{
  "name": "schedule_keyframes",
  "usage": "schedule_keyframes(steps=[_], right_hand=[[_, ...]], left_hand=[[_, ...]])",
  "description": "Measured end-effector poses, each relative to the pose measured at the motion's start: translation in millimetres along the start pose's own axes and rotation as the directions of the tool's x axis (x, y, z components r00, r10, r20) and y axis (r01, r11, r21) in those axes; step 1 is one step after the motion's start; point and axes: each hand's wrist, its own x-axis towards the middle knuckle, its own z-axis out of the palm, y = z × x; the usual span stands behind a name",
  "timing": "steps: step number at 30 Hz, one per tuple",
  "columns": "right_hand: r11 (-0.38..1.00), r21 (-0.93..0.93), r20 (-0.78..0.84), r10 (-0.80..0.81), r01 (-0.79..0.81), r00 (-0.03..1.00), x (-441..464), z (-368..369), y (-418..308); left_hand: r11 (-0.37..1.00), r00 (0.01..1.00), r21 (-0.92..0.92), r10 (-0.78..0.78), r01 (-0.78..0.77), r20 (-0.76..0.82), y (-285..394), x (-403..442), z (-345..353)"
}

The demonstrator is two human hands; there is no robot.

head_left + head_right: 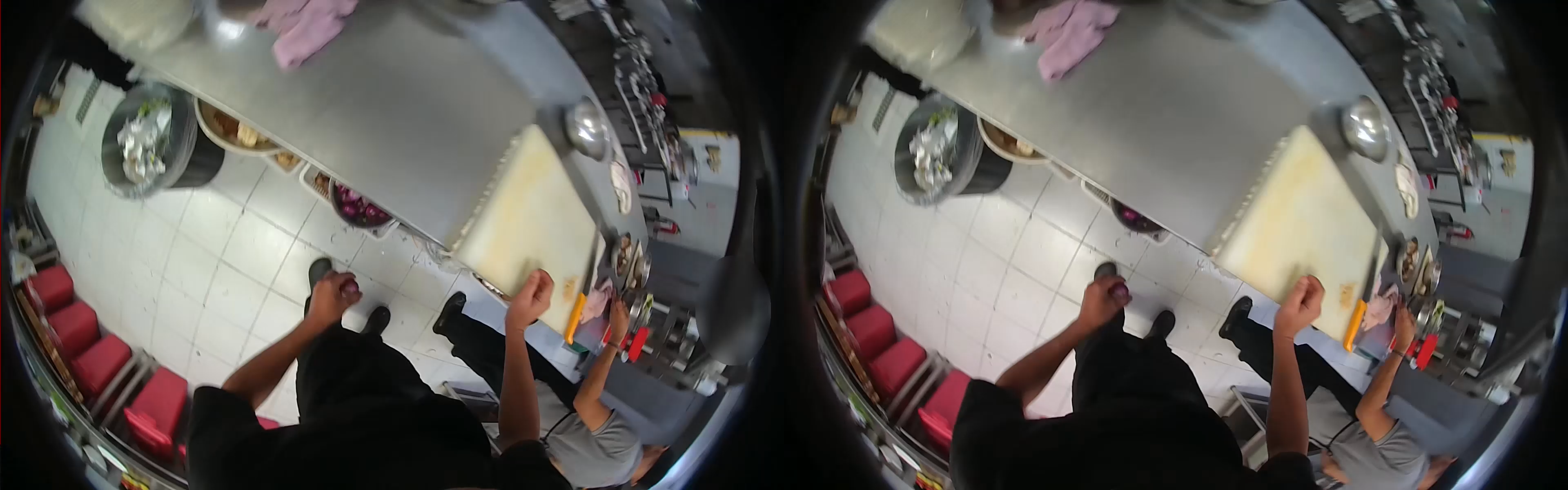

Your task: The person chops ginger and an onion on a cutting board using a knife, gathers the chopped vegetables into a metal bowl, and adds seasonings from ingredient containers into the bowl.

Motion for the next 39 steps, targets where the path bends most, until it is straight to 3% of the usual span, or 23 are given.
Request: schedule_keyframes(steps=[1, 5, 9, 12, 15, 17, 20, 25, 30, 36, 39], right_hand=[[1.0, 0.004, -0.005, 0.014, -0.014, 1.0, -1.5, -2.9, -1.8], [0.997, 0.067, -0.062, 0.053, -0.049, 0.997, -1.2, -2.7, 14.1], [0.943, 0.299, 0.091, 0.122, -0.144, 0.988, 9.9, -15.8, 11.1], [0.928, 0.281, 0.207, 0.19, -0.244, 0.96, 34.5, -73.9, -5.5], [0.998, 0.06, 0.042, -0.03, 0.028, 0.999, 55.0, -143.3, 36.0], [0.941, -0.291, 0.095, -0.153, 0.174, 0.984, 69.7, -183.1, 64.8], [0.925, -0.375, 0.224, 0.031, 0.057, 0.974, 79.4, -210.1, 96.6], [0.936, -0.352, 0.276, 0.09, 0.014, 0.957, 93.7, -217.0, 117.5], [0.949, -0.305, 0.33, 0.189, -0.085, 0.925, 102.7, -216.0, 135.8], [0.961, -0.264, 0.423, 0.191, -0.082, 0.886, 83.6, -249.0, 88.0], [0.968, -0.246, 0.506, 0.169, -0.047, 0.846, 54.5, -269.9, 50.6]], left_hand=[[0.999, 0.999, -0.034, -0.018, 0.019, 0.026, 47.9, -8.0, -13.7], [0.955, 0.971, -0.176, 0.235, -0.238, -0.034, 171.6, -9.9, -2.0], [0.85, 0.854, -0.116, 0.519, -0.513, 0.025, 264.1, 20.0, 49.1], [0.748, 0.749, -0.087, 0.662, -0.658, 0.028, 310.0, 40.8, 98.7], [0.739, 0.737, -0.037, 0.674, -0.673, 0.048, 318.9, 54.0, 147.4], [0.753, 0.751, -0.048, 0.658, -0.656, 0.053, 319.7, 63.3, 174.8], [0.682, 0.68, -0.03, 0.731, -0.731, 0.055, 323.3, 76.8, 208.1], [0.708, 0.703, -0.035, 0.705, -0.705, 0.096, 333.3, 84.5, 234.6], [0.659, 0.659, 0.033, 0.746, -0.751, 0.096, 339.4, 82.0, 235.9], [0.752, 0.746, -0.041, 0.658, -0.658, 0.101, 336.2, 84.4, 243.1], [0.645, 0.644, 0.01, 0.761, -0.764, 0.079, 337.4, 84.5, 243.1]])
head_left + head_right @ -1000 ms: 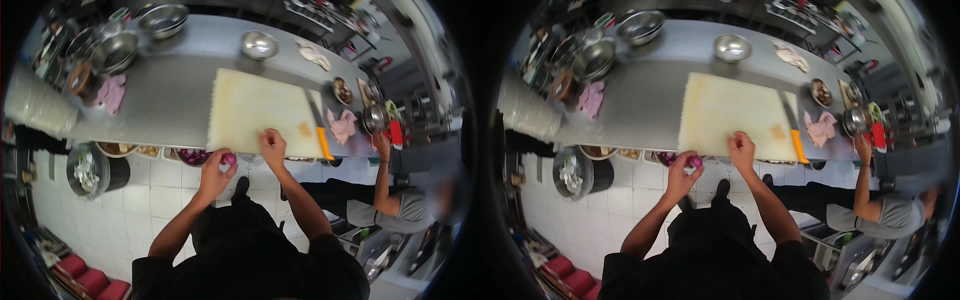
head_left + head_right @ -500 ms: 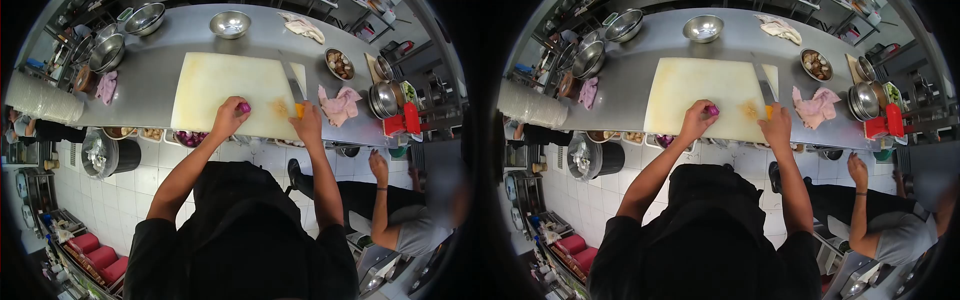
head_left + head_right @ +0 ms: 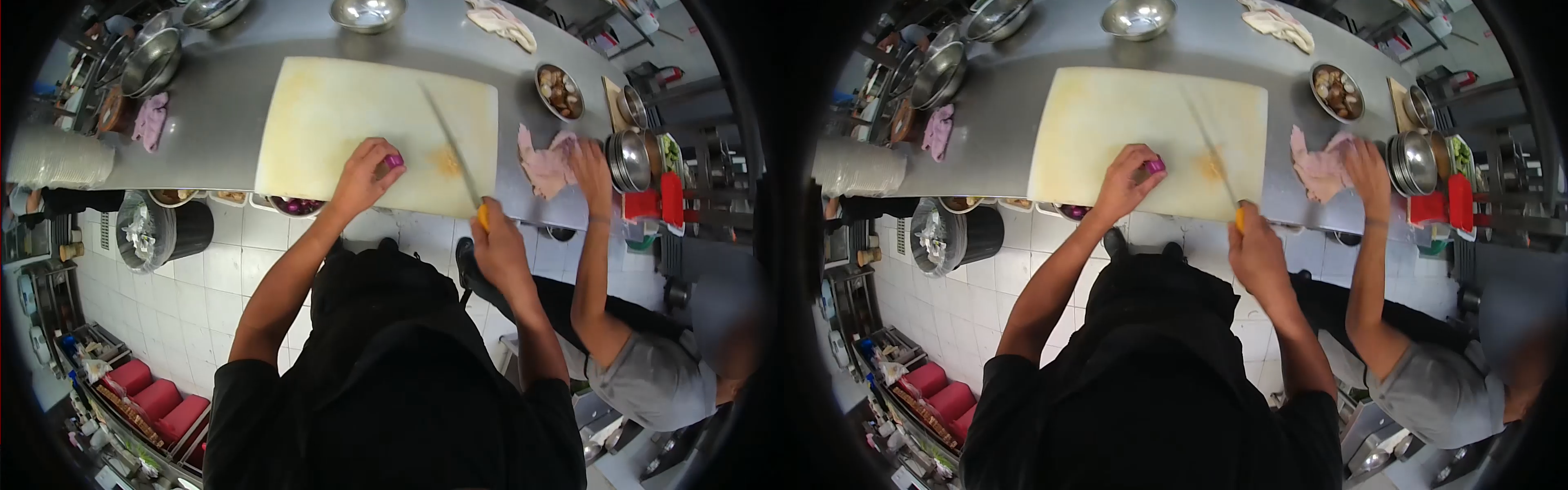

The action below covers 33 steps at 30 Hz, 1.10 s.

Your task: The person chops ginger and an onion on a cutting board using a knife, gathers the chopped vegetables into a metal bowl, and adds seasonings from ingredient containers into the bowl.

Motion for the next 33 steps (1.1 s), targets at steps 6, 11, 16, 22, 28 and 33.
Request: schedule_keyframes(steps=[6, 11, 16, 22, 28, 33], right_hand=[[0.999, -0.042, 0.217, 0.028, -0.02, 0.976, -46.8, -7.1, -21.1], [0.982, -0.113, 0.307, 0.177, -0.149, 0.935, -57.5, -20.0, -39.3], [0.982, -0.159, 0.319, 0.15, -0.103, 0.936, -69.4, -22.2, -37.8], [0.978, -0.202, 0.341, 0.126, -0.058, 0.932, -66.2, -19.9, -35.8], [0.998, -0.039, 0.393, 0.064, -0.053, 0.917, -20.0, 41.4, -6.7], [0.999, -0.033, 0.297, 0.005, 0.005, 0.955, -28.3, 18.5, -15.4]], left_hand=[[0.988, 0.996, 0.123, 0.089, -0.092, 0.029, -3.6, -0.6, 2.3], [0.998, 1.0, 0.068, -0.013, 0.011, 0.022, -4.4, -3.2, 7.4], [0.996, 1.0, 0.084, 0.006, -0.005, -0.004, -3.1, -3.3, 6.7], [0.997, 1.0, 0.076, 0.017, -0.016, -0.012, -2.7, -4.3, 7.0], [0.983, 0.992, 0.136, 0.123, -0.12, -0.01, -9.3, -3.3, 4.5], [1.0, 1.0, 0.008, -0.013, 0.013, 0.007, -1.0, -3.7, 4.3]])
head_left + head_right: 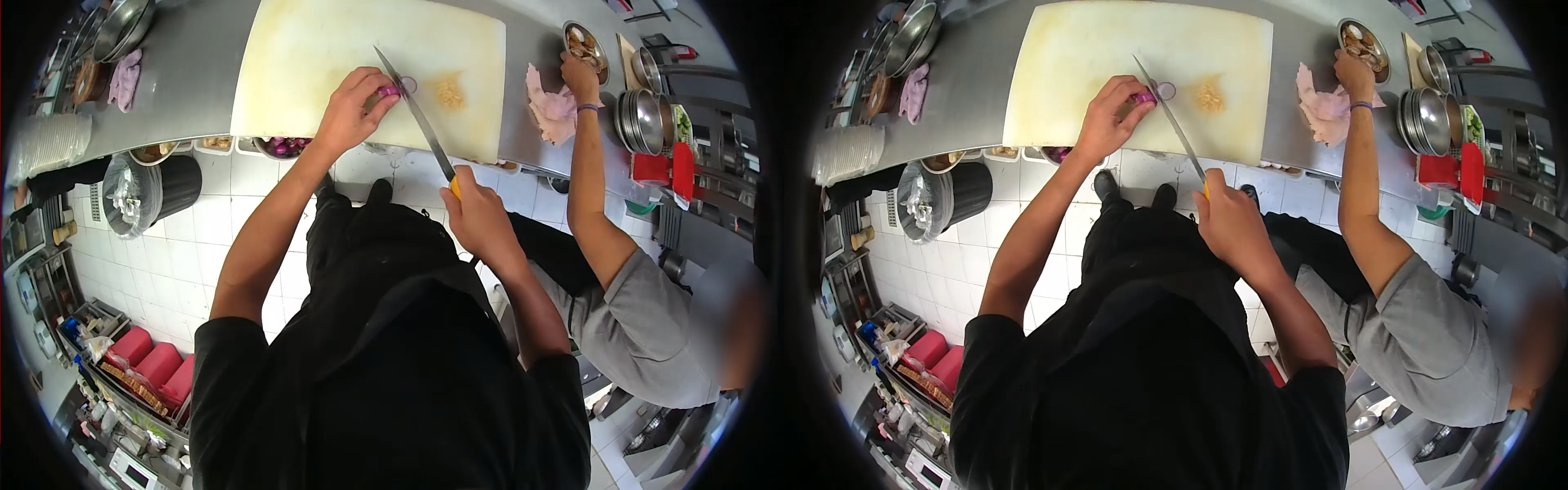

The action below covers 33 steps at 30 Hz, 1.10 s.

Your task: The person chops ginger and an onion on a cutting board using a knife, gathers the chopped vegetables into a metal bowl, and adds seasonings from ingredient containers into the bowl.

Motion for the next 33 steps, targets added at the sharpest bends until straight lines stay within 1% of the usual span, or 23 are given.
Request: schedule_keyframes(steps=[1, 4, 7, 10, 13, 16, 17, 18, 19, 20, 25, 26, 29, 30, 33], right_hand=[[1.0, -0.006, -0.004, -0.002, 0.002, 1.0, -7.3, -5.4, -5.2], [0.992, 0.004, 0.094, 0.122, -0.123, 0.988, -27.1, -18.4, -10.3], [0.992, -0.086, 0.06, 0.099, -0.094, 0.993, -37.1, -26.6, -19.9], [0.988, -0.125, 0.069, 0.099, -0.09, 0.993, -37.9, -27.5, -18.4], [0.988, -0.113, 0.129, 0.117, -0.103, 0.985, -33.4, -32.7, -22.3], [0.996, -0.051, 0.159, 0.082, -0.075, 0.984, -12.6, -13.8, -11.0], [0.996, -0.067, 0.133, 0.062, -0.053, 0.989, -4.7, 1.8, -1.3], [0.996, -0.084, 0.102, 0.035, -0.026, 0.994, 7.1, 20.5, 10.5], [0.995, -0.103, 0.065, -0.002, 0.008, 0.998, 16.3, 27.6, 15.6], [0.996, -0.086, 0.064, -0.003, 0.008, 0.998, 19.5, 23.2, 13.4], [1.0, -0.022, 0.058, 0.019, -0.017, 0.998, -3.5, -6.0, 1.3], [0.999, -0.048, 0.071, 0.03, -0.026, 0.997, -11.1, -14.8, -5.0], [0.996, -0.029, 0.105, 0.089, -0.086, 0.991, -28.5, -23.3, -10.2], [0.997, -0.036, 0.089, 0.073, -0.07, 0.993, -32.9, -23.6, -12.1], [0.992, -0.03, 0.132, 0.126, -0.123, 0.983, -36.2, -27.5, -16.8]], left_hand=[[1.0, 1.0, -0.01, -0.01, 0.01, 0.002, 1.1, -0.1, -0.8], [1.0, 1.0, 0.001, -0.002, 0.002, 0.006, 1.4, 0.1, -2.5], [1.0, 1.0, 0.003, 0.02, -0.02, 0.008, -2.2, 0.1, -0.8], [1.0, 1.0, -0.004, 0.017, -0.017, 0.007, -0.5, 0.8, -2.6], [1.0, 1.0, 0.001, 0.014, -0.014, 0.003, -2.1, -0.9, -1.2], [0.999, 0.999, 0.004, 0.046, -0.046, -0.008, -4.7, 2.8, -1.4], [0.998, 0.998, 0.0, 0.055, -0.055, -0.009, -2.9, 1.1, -0.7], [1.0, 1.0, -0.004, 0.029, -0.029, -0.006, -0.9, -0.7, -0.2], [1.0, 1.0, -0.003, 0.011, -0.011, -0.009, 0.6, -0.9, 0.0], [1.0, 1.0, 0.001, -0.006, 0.006, -0.013, 0.5, 0.2, -0.9], [0.998, 1.0, -0.062, -0.023, 0.022, -0.008, 0.0, -0.9, -1.4], [0.997, 1.0, -0.073, -0.024, 0.023, -0.005, 0.2, -0.7, -2.4], [1.0, 1.0, -0.022, 0.005, -0.005, -0.013, -1.3, -1.2, -2.5], [1.0, 1.0, -0.025, 0.008, -0.008, -0.013, -2.5, -1.3, -2.0], [0.999, 1.0, -0.039, 0.009, -0.01, -0.018, -3.3, -1.3, -0.7]])
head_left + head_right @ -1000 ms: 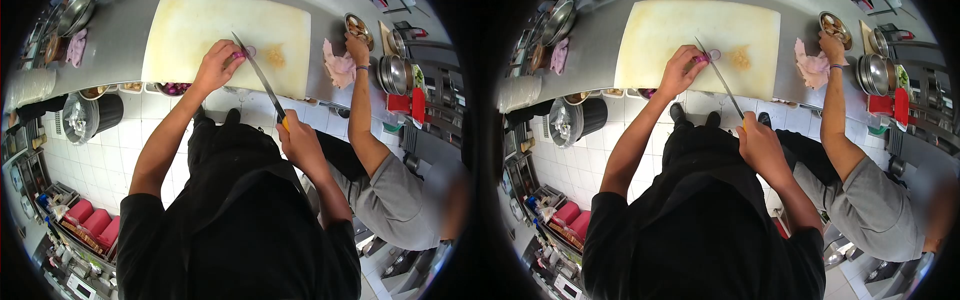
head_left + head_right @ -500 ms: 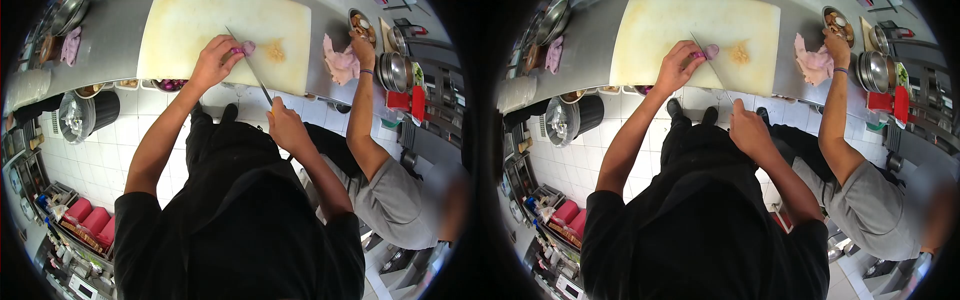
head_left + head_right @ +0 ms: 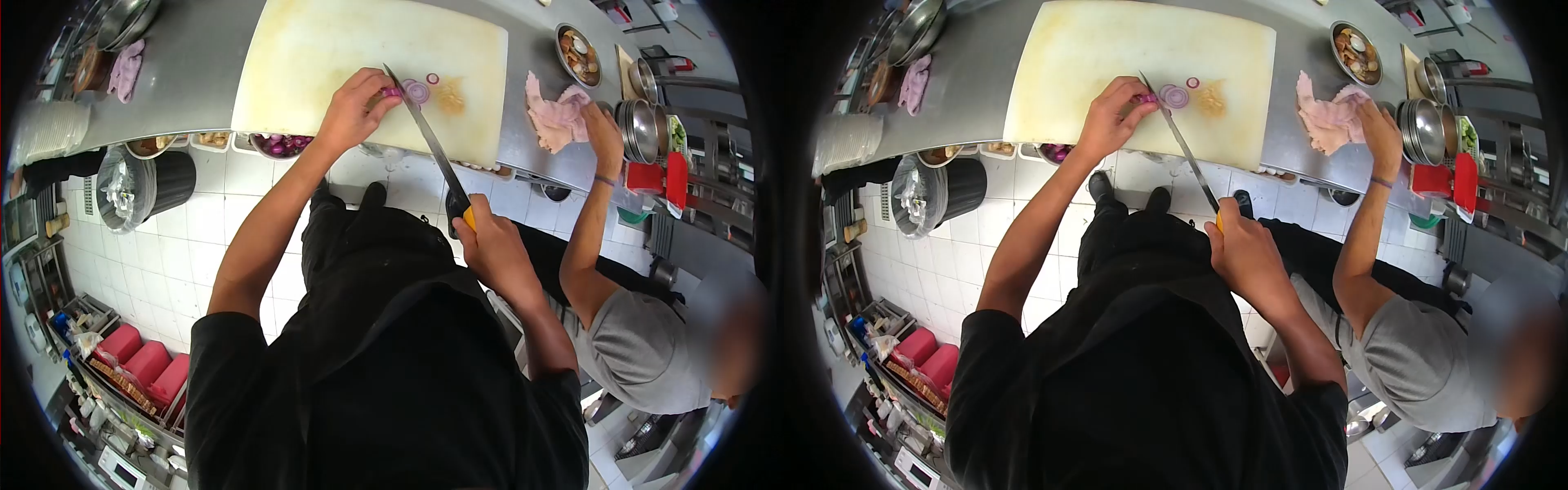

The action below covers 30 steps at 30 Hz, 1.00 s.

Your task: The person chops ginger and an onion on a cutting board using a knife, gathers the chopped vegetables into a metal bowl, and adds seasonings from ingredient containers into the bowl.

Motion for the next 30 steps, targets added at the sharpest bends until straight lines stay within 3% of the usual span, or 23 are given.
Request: schedule_keyframes(steps=[3, 9, 16, 30], right_hand=[[1.0, -0.009, 0.02, 0.015, -0.015, 1.0, 1.2, -2.9, -1.8], [0.993, -0.034, -0.009, -0.116, 0.116, 0.993, 36.0, 26.6, 13.9], [0.992, 0.059, -0.056, -0.111, 0.114, 0.992, 47.0, 30.7, 21.4], [1.0, -0.029, 0.002, -0.007, 0.007, 1.0, 9.7, 4.7, 11.2]], left_hand=[[1.0, 1.0, -0.003, 0.006, -0.006, -0.008, 1.1, -0.2, -0.5], [1.0, 1.0, 0.014, 0.01, -0.01, -0.015, -1.8, -3.0, 1.1], [0.998, 1.0, -0.055, -0.021, 0.02, -0.018, 2.4, 1.8, 1.5], [0.999, 0.999, 0.037, 0.027, -0.025, -0.04, 0.6, -2.0, 3.4]])
